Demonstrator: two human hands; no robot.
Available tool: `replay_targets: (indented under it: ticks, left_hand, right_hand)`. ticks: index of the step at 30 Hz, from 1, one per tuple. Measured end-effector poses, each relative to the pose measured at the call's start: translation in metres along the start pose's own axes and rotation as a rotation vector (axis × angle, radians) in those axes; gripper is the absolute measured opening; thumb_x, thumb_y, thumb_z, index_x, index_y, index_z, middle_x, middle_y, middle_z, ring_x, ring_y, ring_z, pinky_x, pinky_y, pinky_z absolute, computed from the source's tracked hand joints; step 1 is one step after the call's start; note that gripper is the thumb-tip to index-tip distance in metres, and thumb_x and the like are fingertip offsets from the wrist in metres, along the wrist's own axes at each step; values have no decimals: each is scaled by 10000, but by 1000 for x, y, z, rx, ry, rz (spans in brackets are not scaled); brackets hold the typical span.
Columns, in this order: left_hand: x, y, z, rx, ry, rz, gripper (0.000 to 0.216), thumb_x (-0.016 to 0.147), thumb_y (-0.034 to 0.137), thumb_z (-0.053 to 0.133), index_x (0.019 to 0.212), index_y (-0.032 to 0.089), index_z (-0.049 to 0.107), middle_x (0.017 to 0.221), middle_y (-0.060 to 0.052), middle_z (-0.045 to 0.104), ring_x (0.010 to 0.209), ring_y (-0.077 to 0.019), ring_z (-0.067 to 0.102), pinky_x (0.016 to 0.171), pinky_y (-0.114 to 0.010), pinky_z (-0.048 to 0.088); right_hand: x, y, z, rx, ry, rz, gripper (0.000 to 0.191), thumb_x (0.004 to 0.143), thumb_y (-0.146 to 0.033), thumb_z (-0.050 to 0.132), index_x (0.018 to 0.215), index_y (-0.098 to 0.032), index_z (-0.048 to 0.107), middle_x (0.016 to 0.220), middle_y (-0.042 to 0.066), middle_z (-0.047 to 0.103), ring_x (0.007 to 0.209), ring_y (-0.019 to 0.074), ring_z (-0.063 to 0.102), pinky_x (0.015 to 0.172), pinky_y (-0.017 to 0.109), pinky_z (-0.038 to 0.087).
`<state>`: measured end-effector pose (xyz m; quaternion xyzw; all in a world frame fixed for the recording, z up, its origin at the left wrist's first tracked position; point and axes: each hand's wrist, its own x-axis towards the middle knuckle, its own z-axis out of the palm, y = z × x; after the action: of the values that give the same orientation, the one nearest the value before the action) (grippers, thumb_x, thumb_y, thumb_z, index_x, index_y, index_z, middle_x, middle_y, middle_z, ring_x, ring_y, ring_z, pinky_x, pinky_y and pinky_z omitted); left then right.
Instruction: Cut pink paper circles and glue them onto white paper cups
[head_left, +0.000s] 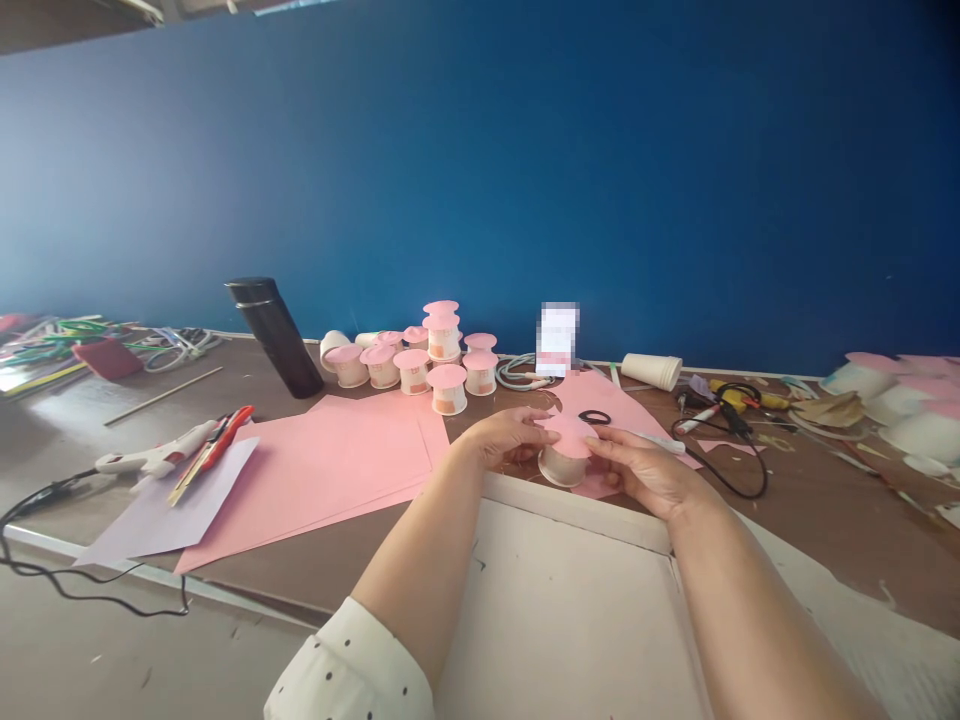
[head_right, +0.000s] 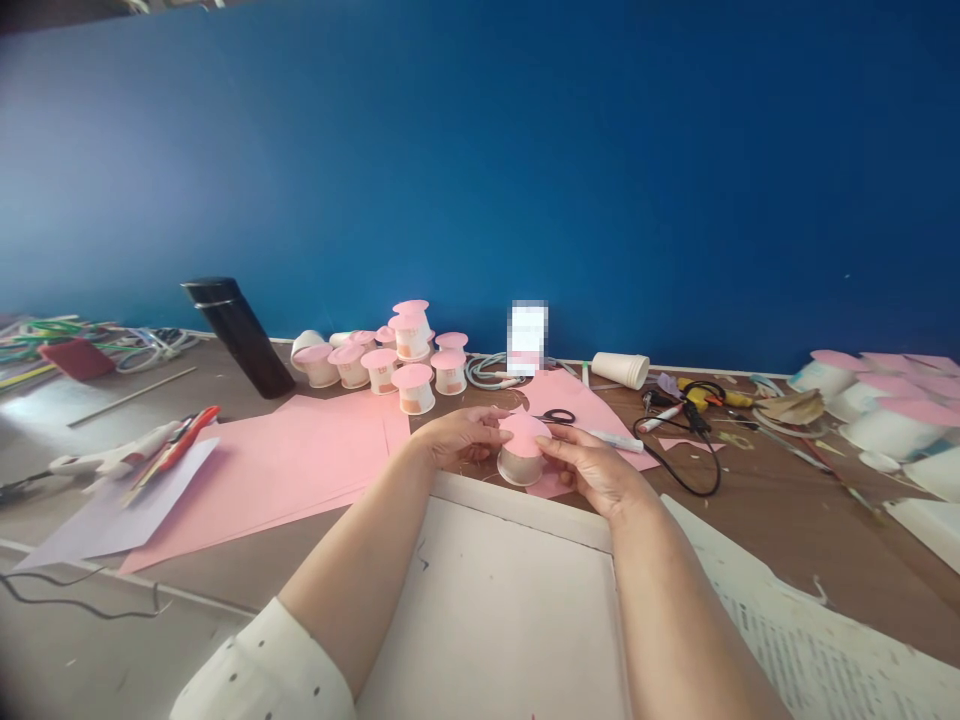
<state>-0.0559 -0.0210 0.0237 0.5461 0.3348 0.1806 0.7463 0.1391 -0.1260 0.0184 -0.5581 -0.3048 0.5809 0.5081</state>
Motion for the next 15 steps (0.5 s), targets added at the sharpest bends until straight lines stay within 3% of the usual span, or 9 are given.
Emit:
replay_targets:
  ticks: [4, 8, 15]
  left_hand:
    - [-4, 4, 4, 44, -36, -10, 784, 651, 396, 860, 1348, 249, 531, 873, -10, 588, 583, -75, 522, 587, -240, 483]
    - [-9, 8, 9, 99, -59, -11, 900, 597, 370, 888, 1397, 297, 483, 934, -17, 582, 592, -81, 534, 583, -250, 492]
    - [-9, 8, 13, 155, -12, -20, 945, 536, 334, 909, 1387, 292, 501, 924, -23, 606, 638, -114, 569, 589, -251, 487]
  right_hand:
    - [-3, -2, 0, -30, 18, -31, 542, 705, -383, 823, 1199, -255, 642, 1128, 79, 704, 899, 236, 679, 566, 282, 535]
    - [-5, -2, 4, -137, -26, -68, 518, 709, -429, 812, 1182, -267, 674, 1168, 66, 713, 1023, 258, 668, 635, 266, 526]
    - [-3, 0, 6, -214, -48, -72, 561, 683, -424, 824, 1201, -271, 670, 1211, 70, 699, 1071, 276, 651, 664, 277, 529]
